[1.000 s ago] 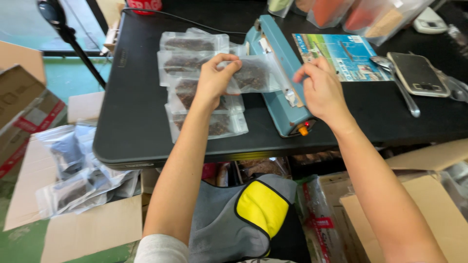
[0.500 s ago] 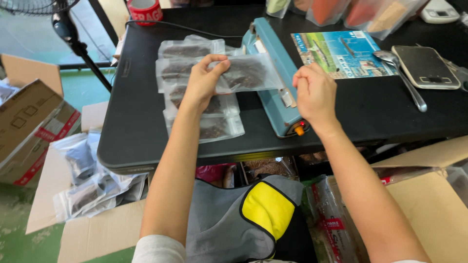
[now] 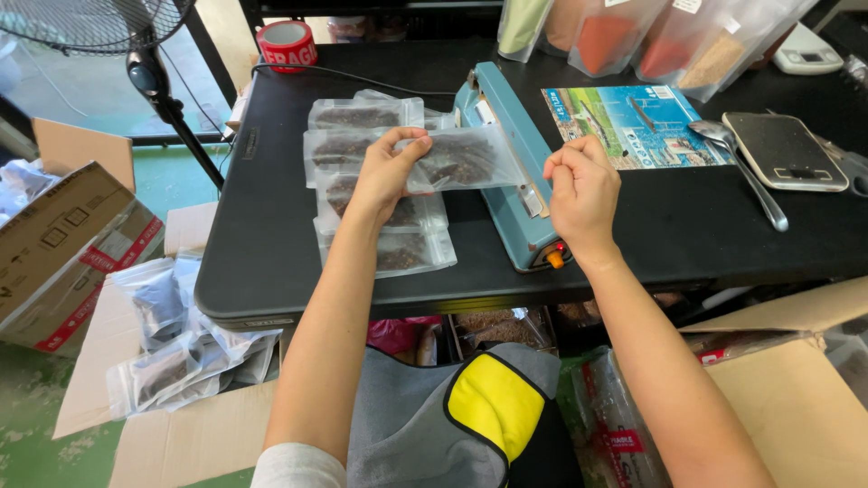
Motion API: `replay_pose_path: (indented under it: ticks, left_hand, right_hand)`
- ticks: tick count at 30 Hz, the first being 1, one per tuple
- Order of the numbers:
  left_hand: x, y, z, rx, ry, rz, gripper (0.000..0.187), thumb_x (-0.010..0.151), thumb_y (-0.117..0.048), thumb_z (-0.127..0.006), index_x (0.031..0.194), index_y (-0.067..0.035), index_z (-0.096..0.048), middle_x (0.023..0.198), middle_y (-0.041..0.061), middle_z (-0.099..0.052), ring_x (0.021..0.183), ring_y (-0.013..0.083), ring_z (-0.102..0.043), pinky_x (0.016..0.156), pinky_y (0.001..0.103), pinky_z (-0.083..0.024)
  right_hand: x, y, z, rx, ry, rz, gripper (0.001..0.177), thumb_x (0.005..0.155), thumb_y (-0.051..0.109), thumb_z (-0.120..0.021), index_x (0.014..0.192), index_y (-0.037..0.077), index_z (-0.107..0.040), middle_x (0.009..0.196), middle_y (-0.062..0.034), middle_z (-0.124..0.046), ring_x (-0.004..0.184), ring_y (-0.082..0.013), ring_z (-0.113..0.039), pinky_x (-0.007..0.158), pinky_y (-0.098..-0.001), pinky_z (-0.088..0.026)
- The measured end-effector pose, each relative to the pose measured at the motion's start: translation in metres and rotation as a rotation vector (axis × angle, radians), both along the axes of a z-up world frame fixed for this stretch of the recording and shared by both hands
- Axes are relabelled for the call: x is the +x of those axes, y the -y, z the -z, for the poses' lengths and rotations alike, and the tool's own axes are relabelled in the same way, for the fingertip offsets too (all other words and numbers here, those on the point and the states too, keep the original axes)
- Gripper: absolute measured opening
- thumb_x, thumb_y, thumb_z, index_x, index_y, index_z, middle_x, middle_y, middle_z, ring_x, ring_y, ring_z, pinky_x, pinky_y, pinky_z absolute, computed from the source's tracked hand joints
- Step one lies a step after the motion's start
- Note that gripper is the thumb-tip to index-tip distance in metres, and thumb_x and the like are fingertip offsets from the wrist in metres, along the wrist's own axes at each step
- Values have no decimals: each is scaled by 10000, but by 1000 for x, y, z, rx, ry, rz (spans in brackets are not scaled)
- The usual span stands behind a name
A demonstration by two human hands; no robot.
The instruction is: The person picks up plastic pouches filled with coffee beans, aligns the opening of each pouch in a heat sealer, and presses down the arm of the sealer to close them. The person then gathers the sealed pouches and places them into a large cardboard box.
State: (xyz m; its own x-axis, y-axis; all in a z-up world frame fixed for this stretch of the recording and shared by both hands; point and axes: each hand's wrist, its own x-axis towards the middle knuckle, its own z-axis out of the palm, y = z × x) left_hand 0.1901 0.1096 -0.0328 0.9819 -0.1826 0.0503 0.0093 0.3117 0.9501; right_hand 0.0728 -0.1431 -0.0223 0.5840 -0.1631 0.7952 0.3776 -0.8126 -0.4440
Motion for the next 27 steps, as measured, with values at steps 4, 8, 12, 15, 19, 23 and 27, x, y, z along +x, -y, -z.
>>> replay_pose_path:
  ticks: [4,8,12,15,19,23,27]
  left_hand:
    - [-7,-3,-9,2,-9,-16,235,871,-175,-800,1083,-103,-730,882,164,-739,712,264,-760,535,490,-695]
    - [-13,-19,-33,79,-2,-74,128,876,-258,-749,953,-170,-699,1062,95,-679,949,231,-677,591,472,-698]
    - [-6,-52,-47,376,280,-142,884,928,-550,-622,1583,-133,-199,1693,94,-213,1564,265,-222,1219,440,-296]
    - [24,-87,-7,1098,464,-606,873,917,-723,-719,1254,37,-452,1295,244,-492,1209,452,-472,933,569,-460]
    - [-30,-102,14,1270,232,-513,1027,931,-827,-502,1317,126,-516,1424,368,-445,1414,574,-258,1160,641,-195]
    - [-36,-103,23,1106,162,-433,591,1024,-516,-584,621,-88,-521,806,183,-609,1057,503,-468,880,587,-398]
    - [-87,-104,-20,689,338,-453,549,1069,-233,-568,645,-171,-225,629,-51,-185,632,86,-212,604,328,-225]
  right_hand:
    - [3,8,-10,-34,-35,-65,240,946,24,-542,758,113,-661,885,-89,-577,844,-363,-666,823,-417,-536]
    - [8,14,-41,-20,-204,-112,276,947,28,-504,771,122,-695,882,-63,-626,860,-257,-628,822,-409,-479]
    - [22,15,-75,-104,-281,-2,270,938,110,-539,797,169,-762,927,-24,-649,813,-218,-592,691,-427,-421]
    - [23,15,-82,-77,-338,-5,282,947,85,-535,800,166,-761,908,0,-636,742,-202,-558,650,-405,-408]
    - [19,12,-90,-155,-364,41,302,939,111,-522,780,192,-766,961,-47,-704,867,-297,-628,743,-472,-457]
    - [9,0,-115,-213,-556,84,278,951,215,-489,797,166,-715,640,-75,-604,653,-281,-536,621,-455,-388]
    - [-5,-14,-148,-185,-824,93,599,1045,533,-444,665,133,-677,722,-103,-647,672,-310,-568,731,-441,-431]
